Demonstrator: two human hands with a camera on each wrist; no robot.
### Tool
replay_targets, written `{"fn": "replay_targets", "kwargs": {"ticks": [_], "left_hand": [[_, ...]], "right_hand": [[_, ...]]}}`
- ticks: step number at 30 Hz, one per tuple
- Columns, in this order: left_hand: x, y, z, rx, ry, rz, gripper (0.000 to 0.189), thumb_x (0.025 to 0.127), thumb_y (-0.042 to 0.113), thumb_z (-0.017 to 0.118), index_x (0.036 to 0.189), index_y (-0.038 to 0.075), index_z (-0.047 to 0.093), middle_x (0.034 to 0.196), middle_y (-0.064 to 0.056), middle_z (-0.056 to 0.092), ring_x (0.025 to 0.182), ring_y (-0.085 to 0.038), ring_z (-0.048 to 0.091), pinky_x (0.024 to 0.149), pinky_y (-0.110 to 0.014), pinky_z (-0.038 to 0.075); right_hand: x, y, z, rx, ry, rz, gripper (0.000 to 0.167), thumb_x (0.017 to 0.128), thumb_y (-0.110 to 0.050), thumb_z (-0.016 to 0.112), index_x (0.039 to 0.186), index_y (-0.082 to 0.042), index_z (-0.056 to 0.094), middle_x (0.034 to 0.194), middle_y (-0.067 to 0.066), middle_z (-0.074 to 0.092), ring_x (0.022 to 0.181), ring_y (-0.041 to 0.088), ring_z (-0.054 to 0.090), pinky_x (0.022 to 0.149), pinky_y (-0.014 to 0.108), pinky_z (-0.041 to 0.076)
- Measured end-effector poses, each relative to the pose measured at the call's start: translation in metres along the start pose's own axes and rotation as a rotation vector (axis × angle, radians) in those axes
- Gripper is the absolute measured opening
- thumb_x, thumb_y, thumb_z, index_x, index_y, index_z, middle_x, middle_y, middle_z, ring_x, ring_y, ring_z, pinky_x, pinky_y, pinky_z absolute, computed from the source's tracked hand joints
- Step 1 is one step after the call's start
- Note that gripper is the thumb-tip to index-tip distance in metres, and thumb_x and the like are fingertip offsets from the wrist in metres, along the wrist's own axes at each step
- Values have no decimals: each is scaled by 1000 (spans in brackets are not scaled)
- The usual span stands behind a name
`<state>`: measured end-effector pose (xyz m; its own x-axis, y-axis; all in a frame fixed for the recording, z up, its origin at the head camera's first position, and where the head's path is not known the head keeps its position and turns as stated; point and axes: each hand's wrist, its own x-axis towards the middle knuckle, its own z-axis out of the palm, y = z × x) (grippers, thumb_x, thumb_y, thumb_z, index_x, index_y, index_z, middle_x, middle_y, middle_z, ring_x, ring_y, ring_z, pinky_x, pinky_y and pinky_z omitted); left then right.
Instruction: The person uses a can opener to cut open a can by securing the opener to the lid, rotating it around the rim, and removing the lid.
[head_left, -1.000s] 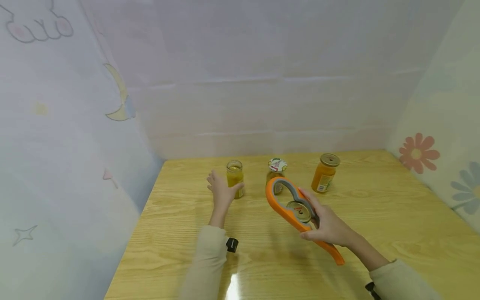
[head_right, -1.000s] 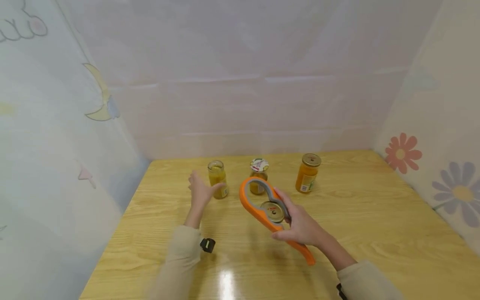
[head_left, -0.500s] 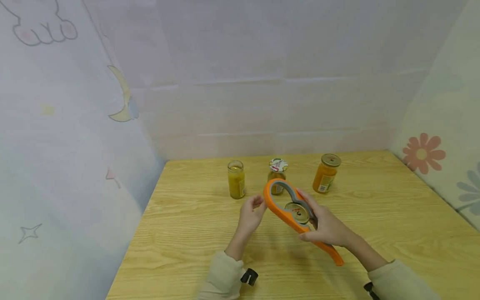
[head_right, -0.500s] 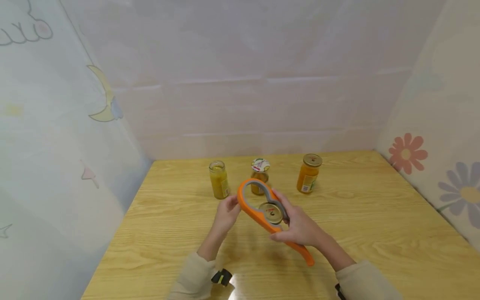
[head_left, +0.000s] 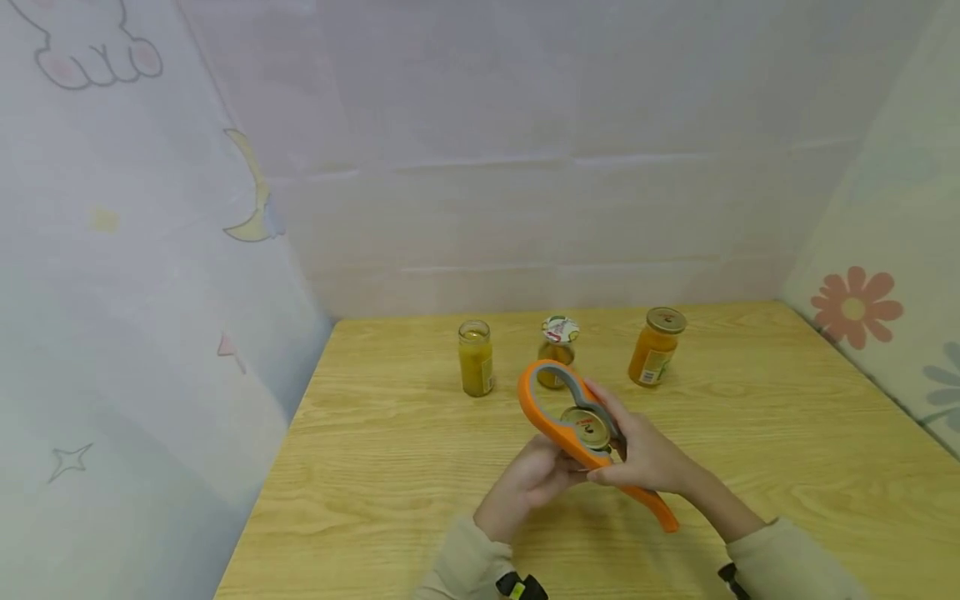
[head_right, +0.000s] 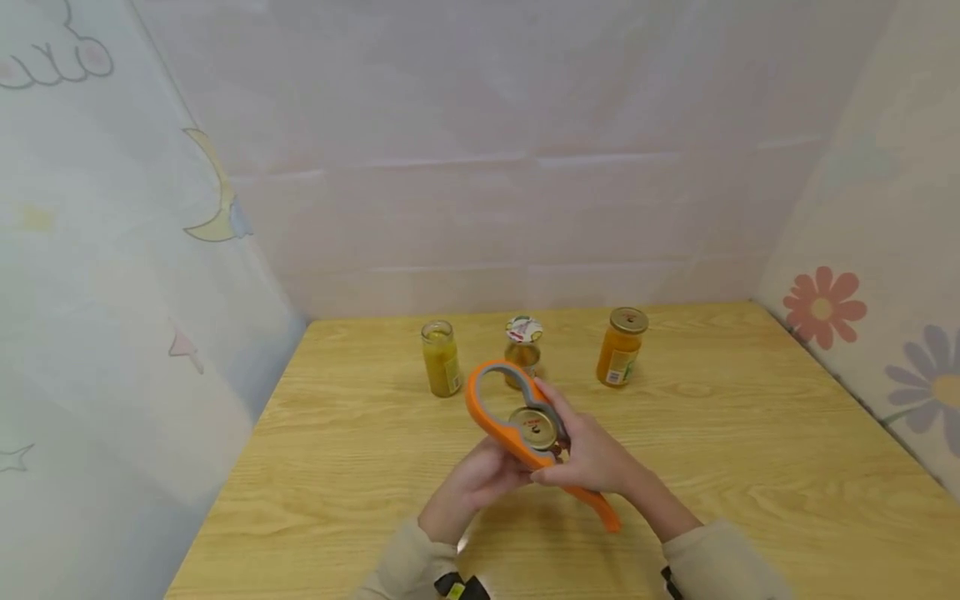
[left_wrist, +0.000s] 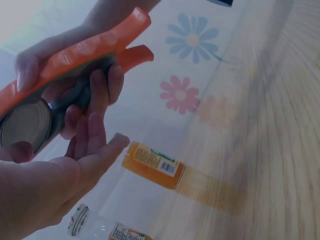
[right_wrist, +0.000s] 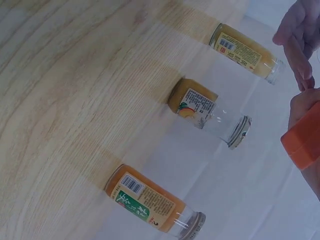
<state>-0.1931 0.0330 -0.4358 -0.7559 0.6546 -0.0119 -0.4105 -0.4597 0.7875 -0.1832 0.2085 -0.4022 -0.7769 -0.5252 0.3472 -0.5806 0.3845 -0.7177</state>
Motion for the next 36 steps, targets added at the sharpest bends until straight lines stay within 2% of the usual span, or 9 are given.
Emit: {"fn": "replay_targets", "kwargs": {"ticks": [5,12,14,17,20,24,27,31,36], "left_hand": [[-3,2,6,-74,-4,-15,23,94,12,40,100,12,62,82,-1,66,76,-12,62,72,-31,47],[-7,3,6,-143,8,-4,25,94,12,39,103,12,62,85,-1,66,79,-13,61,72,-32,46],[-8,3,7,-155,0,16,25,95,12,39,106,12,61,90,-1,65,84,-14,60,74,-32,46],[-10,4,7,-179,-20,36,27,96,18,38,116,11,55,100,-3,62,90,-16,58,76,-32,45],[-12,6,8,-215,-32,40,35,98,28,32,125,11,48,109,-5,57,98,-18,55,79,-32,43],[-13,8,9,-249,-87,15,52,97,40,23,136,8,32,114,-7,53,102,-19,53,84,-32,42],[-13,8,10,-261,-139,-5,59,96,45,25,138,3,25,111,-8,53,101,-18,54,86,-29,41],[-12,9,11,-266,-182,12,62,95,45,31,137,1,25,110,-9,53,99,-17,54,88,-28,41],[-12,11,12,-255,-200,49,57,93,44,37,132,3,34,109,-8,54,98,-16,55,87,-27,41]], "right_hand": [[1,1,2,-9,13,-10,100,65,-15,77,143,-12,14,83,-1,50,55,17,44,46,22,38],[1,2,5,-7,20,-39,102,64,-15,77,143,-10,13,71,-5,46,49,0,32,42,18,31],[2,2,5,-1,17,-55,102,64,-14,77,143,-9,12,74,-4,48,50,0,32,42,18,32],[2,1,7,3,15,-59,103,64,-14,77,143,-10,12,87,-1,52,54,5,40,44,20,36],[3,1,8,-11,21,-52,103,63,-15,77,143,-11,13,88,0,52,53,7,42,43,21,37],[2,0,9,-24,39,-18,102,63,-17,78,143,-14,14,77,-2,48,50,3,38,41,19,35],[2,0,10,-16,47,-13,102,63,-16,79,143,-14,16,70,-3,43,51,1,36,42,19,35],[1,0,11,-3,50,-34,101,63,-15,78,143,-12,16,66,-5,39,52,1,35,42,19,34],[0,0,10,-29,60,-71,101,63,-16,78,143,-10,15,70,-3,39,53,2,36,43,18,34]]}}
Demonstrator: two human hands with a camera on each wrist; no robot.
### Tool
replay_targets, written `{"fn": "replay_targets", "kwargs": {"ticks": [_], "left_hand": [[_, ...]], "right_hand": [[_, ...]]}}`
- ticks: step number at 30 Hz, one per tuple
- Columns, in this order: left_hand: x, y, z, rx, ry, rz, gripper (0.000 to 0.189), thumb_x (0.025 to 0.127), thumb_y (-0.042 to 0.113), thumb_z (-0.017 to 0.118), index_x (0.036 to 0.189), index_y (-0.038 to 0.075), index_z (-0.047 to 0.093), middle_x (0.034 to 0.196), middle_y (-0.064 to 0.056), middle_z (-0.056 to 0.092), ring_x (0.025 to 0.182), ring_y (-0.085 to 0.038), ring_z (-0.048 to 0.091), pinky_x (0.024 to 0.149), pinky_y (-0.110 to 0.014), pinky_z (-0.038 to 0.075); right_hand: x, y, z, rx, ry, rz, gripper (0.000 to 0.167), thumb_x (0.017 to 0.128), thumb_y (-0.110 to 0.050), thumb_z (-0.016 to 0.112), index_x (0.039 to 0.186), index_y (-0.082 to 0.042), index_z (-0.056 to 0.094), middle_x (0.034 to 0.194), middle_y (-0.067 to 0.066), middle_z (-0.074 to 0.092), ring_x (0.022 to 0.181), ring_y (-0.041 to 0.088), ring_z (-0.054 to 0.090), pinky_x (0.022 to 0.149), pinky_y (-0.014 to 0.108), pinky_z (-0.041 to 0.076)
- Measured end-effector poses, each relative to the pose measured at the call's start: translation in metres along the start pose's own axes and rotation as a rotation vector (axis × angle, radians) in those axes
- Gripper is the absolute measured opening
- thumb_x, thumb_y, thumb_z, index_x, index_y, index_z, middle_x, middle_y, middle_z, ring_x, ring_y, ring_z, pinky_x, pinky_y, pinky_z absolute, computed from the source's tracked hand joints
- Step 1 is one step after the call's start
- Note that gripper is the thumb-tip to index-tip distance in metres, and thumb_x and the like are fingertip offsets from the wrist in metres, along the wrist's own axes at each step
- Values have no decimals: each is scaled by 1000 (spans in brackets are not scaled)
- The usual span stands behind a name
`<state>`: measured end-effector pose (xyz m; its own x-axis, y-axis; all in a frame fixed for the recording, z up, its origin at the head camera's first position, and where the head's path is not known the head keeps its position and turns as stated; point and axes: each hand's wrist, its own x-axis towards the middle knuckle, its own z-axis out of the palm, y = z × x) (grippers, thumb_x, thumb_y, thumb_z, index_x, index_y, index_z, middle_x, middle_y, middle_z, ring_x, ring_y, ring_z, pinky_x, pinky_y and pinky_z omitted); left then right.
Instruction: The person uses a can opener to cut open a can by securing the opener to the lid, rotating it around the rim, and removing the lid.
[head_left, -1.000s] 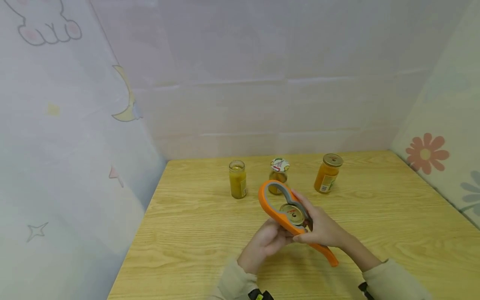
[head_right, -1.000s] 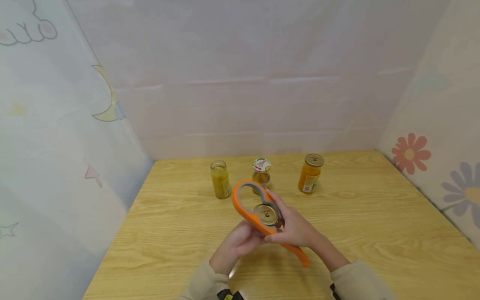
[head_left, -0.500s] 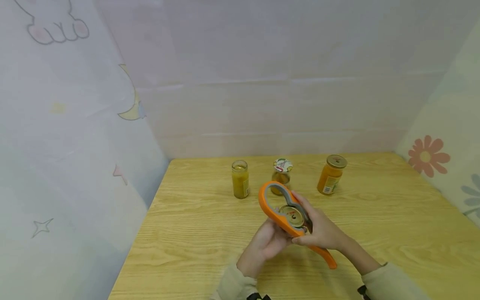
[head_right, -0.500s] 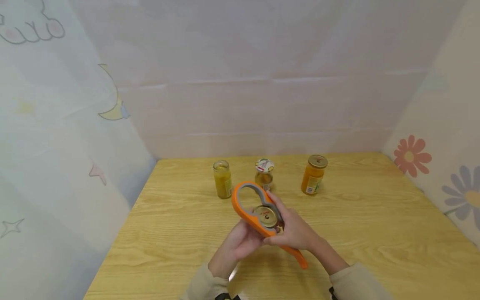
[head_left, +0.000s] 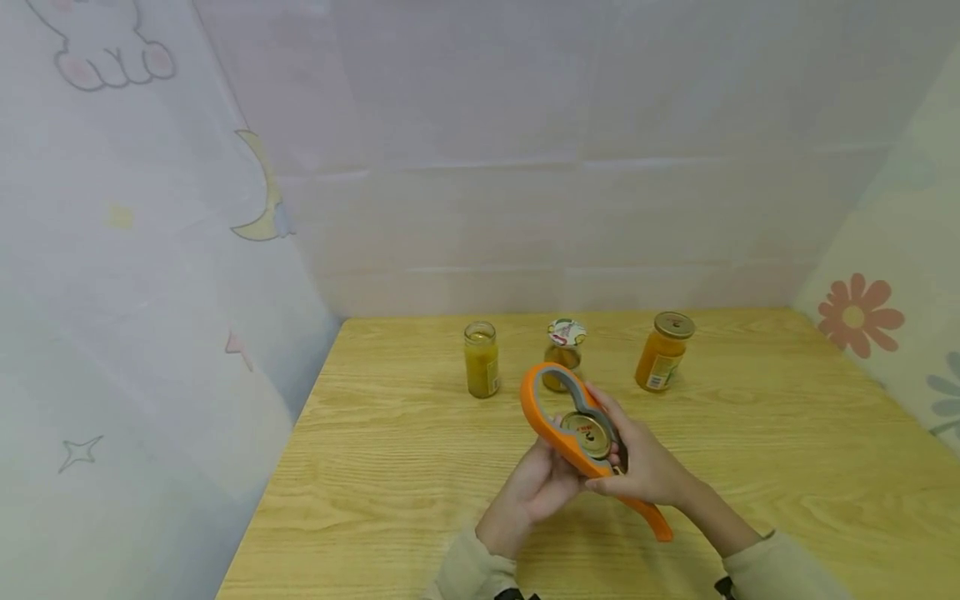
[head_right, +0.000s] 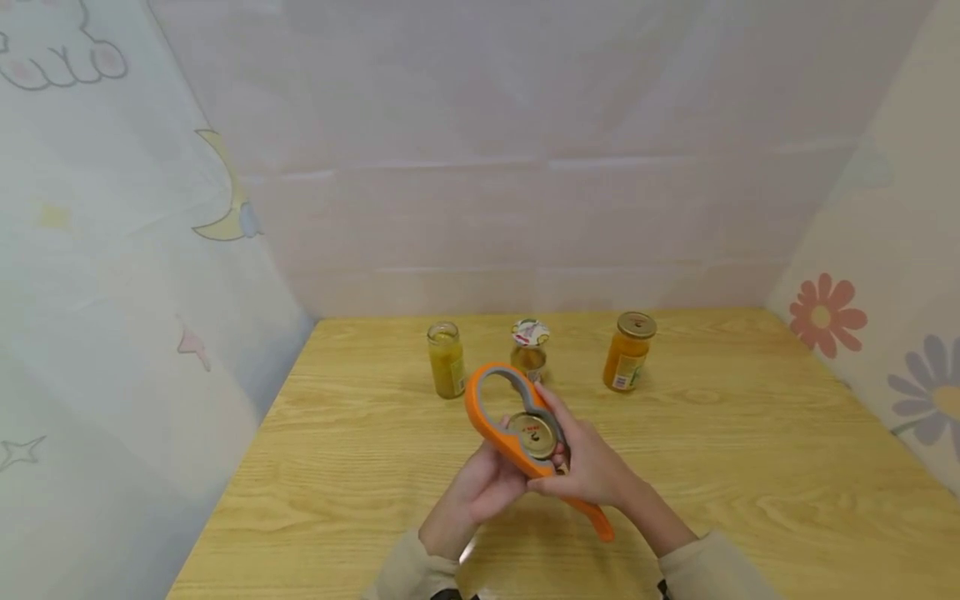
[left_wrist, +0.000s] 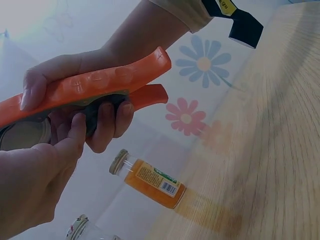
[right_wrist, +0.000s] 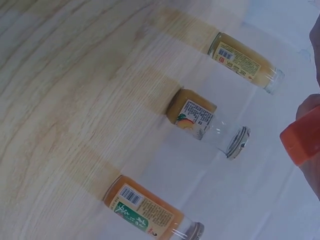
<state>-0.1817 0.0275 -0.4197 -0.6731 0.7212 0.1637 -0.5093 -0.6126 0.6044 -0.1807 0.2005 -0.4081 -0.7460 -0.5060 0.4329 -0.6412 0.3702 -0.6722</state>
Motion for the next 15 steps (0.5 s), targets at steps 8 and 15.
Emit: {"fn": "replay_targets", "kwargs": {"ticks": [8,15], "left_hand": [[1,-2,1,-12,-32,15,53,91,46,41,125,6,45,107,-7,55,97,-16,55,89,-28,41],[-1,-5,0,-81,-48,31,61,81,52,51,125,11,46,110,-5,54,99,-15,53,88,-27,41]], "right_hand": [[0,-10,1,21,32,-84,99,61,-5,76,138,5,16,70,-5,38,52,-2,33,39,16,33],[5,-33,-2,52,55,-146,95,58,4,74,132,16,16,74,2,45,52,3,40,43,14,37]]}}
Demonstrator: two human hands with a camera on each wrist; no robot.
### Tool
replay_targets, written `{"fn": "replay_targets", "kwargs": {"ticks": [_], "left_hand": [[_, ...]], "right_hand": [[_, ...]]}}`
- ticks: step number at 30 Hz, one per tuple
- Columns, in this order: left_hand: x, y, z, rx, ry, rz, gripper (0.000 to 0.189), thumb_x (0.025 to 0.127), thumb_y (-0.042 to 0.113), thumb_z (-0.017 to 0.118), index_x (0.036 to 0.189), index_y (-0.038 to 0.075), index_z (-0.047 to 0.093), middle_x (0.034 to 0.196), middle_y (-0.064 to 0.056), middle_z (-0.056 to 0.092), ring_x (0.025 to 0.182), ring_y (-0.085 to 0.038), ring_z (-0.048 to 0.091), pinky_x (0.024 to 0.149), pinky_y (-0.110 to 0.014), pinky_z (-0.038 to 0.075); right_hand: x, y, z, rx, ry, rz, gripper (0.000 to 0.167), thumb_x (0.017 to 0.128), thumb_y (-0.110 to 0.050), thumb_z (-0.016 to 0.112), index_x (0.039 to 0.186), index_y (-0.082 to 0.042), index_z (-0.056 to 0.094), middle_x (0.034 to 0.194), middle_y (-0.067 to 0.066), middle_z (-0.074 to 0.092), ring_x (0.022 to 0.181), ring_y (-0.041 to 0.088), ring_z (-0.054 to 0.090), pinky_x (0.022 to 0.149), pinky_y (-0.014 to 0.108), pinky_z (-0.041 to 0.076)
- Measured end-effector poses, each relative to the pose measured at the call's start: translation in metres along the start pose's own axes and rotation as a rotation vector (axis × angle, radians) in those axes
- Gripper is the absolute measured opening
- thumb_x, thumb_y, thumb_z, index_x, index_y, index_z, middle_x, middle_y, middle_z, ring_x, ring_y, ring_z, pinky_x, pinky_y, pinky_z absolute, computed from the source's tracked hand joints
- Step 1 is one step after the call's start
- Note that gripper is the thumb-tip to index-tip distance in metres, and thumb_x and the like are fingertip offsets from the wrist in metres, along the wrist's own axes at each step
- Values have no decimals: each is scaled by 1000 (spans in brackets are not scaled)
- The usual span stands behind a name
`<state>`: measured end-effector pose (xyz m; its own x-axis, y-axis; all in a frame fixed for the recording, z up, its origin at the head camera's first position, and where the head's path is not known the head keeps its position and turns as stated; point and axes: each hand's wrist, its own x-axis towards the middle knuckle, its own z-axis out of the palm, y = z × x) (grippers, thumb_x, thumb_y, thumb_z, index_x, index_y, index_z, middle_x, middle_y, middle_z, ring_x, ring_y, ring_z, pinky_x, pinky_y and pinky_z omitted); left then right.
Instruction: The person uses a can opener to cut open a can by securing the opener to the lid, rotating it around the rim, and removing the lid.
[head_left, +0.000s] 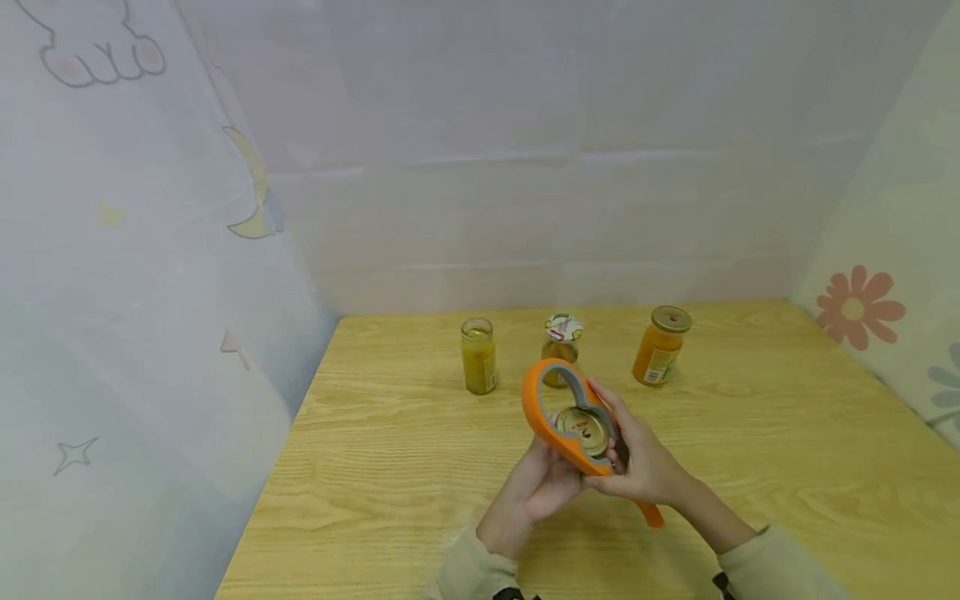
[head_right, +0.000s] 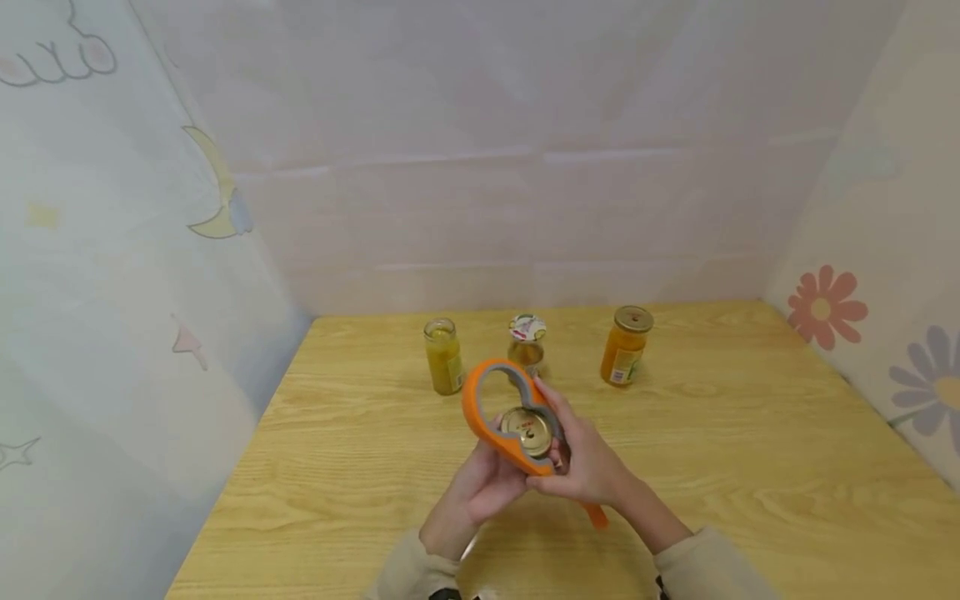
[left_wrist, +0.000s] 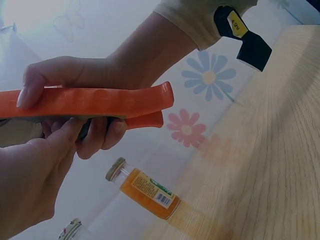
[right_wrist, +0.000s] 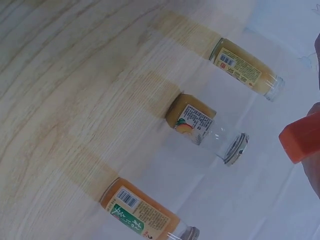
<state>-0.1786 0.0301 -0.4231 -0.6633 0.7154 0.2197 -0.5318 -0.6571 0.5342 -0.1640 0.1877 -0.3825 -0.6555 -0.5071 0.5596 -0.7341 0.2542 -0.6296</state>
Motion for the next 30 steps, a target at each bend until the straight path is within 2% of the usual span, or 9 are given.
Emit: {"fn": "replay_targets", "kwargs": {"ticks": [4,7,9,12,14,17,23,27,30], "left_hand": [[-2,3,-5,39,114,23,42,88,48,48,110,14,58,102,-1,60,93,-14,56,86,-33,41],[-4,13,-15,206,296,95,27,91,31,49,103,10,60,88,-2,64,82,-14,59,81,-35,43],[-7,24,-23,456,417,161,31,86,20,54,112,4,53,88,-5,64,80,-15,59,79,-35,45],[-10,44,-38,964,594,205,62,76,14,65,128,0,34,94,-9,61,81,-17,57,72,-32,47],[-10,56,-47,1283,679,179,80,70,16,72,133,1,25,99,-11,59,84,-22,56,69,-35,48],[-7,69,-57,1577,759,99,95,63,17,78,136,4,20,104,-15,56,89,-29,53,74,-42,45],[3,80,-72,1828,792,-78,105,58,10,84,138,3,16,122,-26,40,107,-42,44,89,-55,31],[7,80,-83,1929,804,-158,92,57,12,84,126,-3,25,109,-23,40,94,-39,48,81,-51,39],[9,77,-91,1954,819,-182,81,57,13,84,115,-3,29,101,-20,39,88,-35,50,75,-49,41]], "right_hand": [[0,-2,-3,-8,39,-31,93,57,7,73,130,18,16,70,4,46,49,0,38,41,14,36],[0,0,-7,-30,90,-62,90,57,7,71,128,20,17,66,-2,42,45,-4,31,36,13,31],[-1,2,-10,-25,114,-85,89,57,7,71,128,21,17,70,-3,43,44,-5,32,36,12,30],[-3,6,-11,4,124,-108,87,62,2,72,129,20,17,72,-3,42,43,-3,31,35,12,29],[-6,9,-12,28,131,-123,86,66,-2,73,129,19,17,73,-2,42,42,-2,32,35,12,29],[-9,13,-12,38,146,-137,85,70,-8,73,130,18,18,73,-2,42,42,-1,31,35,12,28],[-7,13,-11,14,151,-152,86,67,-5,74,129,19,19,73,-2,43,42,0,32,36,12,29],[-6,9,-10,2,151,-156,87,61,3,73,128,20,19,72,-2,43,42,-2,32,36,11,29],[-7,8,-9,-5,148,-148,90,55,9,71,128,20,19,71,-2,43,42,-2,31,35,11,28]]}}
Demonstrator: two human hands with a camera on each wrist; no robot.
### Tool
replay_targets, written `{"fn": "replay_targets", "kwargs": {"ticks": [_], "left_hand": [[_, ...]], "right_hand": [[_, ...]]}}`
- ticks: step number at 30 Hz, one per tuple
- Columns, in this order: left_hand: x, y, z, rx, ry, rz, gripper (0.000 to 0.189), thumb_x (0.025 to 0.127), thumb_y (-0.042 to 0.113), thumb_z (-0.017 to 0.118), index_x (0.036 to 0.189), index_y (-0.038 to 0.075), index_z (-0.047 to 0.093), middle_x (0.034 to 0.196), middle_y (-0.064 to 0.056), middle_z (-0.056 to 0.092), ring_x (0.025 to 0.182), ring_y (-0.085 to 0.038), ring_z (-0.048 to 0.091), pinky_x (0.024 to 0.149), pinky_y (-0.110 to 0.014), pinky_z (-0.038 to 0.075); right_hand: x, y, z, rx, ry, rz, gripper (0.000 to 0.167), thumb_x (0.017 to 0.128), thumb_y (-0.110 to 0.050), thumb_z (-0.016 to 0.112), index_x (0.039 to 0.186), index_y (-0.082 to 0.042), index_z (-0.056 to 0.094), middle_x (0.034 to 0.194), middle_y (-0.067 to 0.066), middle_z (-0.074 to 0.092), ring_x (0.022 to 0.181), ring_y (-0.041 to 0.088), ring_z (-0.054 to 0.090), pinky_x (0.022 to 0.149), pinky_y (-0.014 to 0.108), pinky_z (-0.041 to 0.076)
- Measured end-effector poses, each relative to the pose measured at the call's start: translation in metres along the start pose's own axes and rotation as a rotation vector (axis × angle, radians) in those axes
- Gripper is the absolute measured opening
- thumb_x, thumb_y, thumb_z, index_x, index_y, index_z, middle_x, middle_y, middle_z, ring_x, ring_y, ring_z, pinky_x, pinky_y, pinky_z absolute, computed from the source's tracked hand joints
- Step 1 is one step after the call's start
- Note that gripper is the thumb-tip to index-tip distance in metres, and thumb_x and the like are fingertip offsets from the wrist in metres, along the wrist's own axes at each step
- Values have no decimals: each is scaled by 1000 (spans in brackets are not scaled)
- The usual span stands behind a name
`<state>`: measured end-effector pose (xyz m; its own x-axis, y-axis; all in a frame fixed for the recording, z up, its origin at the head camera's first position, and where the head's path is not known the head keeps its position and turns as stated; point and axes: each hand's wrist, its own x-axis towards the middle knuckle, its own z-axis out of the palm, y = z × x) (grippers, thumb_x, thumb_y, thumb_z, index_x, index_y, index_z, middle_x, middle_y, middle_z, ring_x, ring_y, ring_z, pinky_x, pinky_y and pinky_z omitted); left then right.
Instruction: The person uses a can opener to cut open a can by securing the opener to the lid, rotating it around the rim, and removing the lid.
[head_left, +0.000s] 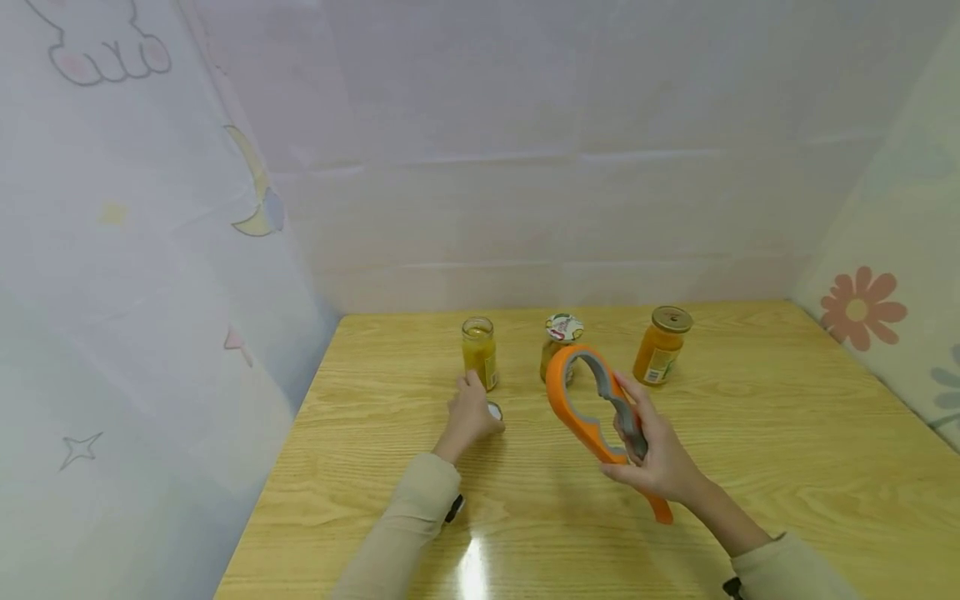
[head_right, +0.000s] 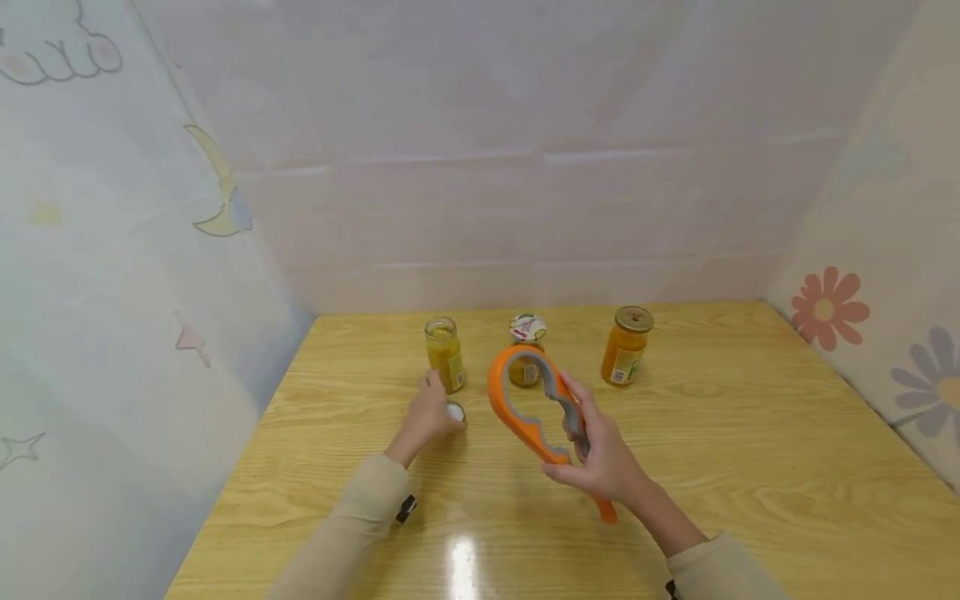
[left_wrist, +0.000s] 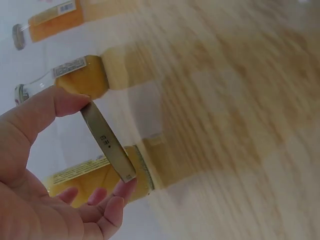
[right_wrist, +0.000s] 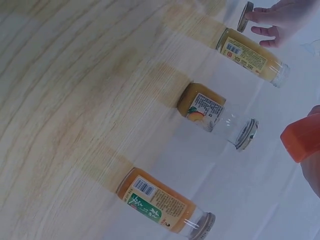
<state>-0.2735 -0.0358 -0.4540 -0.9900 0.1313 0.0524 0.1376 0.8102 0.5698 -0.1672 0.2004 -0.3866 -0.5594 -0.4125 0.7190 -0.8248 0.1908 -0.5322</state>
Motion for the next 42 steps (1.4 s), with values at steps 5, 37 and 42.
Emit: {"fn": "replay_targets", "kwargs": {"ticks": [5,37,42], "left_hand": [[3,-1,7,3,0,-34,78,56,11,85,110,-3,30,99,-20,39,86,-36,50,75,-49,41],[-20,18,-10,-20,101,222,18,71,-2,72,88,-5,65,69,-10,64,60,-19,61,52,-24,48],[-21,23,-10,-1,80,208,51,70,21,76,110,-4,57,86,-13,65,71,-21,62,61,-28,49]], "right_hand": [[-2,-1,0,-33,-13,54,91,52,12,69,128,20,19,71,-2,43,44,-3,31,35,12,29],[-14,-1,-9,-33,16,130,92,55,13,70,129,20,17,73,-2,43,44,-3,30,35,15,29],[-15,1,-12,-30,35,92,92,55,12,71,130,18,18,73,-2,43,42,1,31,35,14,29]]}}
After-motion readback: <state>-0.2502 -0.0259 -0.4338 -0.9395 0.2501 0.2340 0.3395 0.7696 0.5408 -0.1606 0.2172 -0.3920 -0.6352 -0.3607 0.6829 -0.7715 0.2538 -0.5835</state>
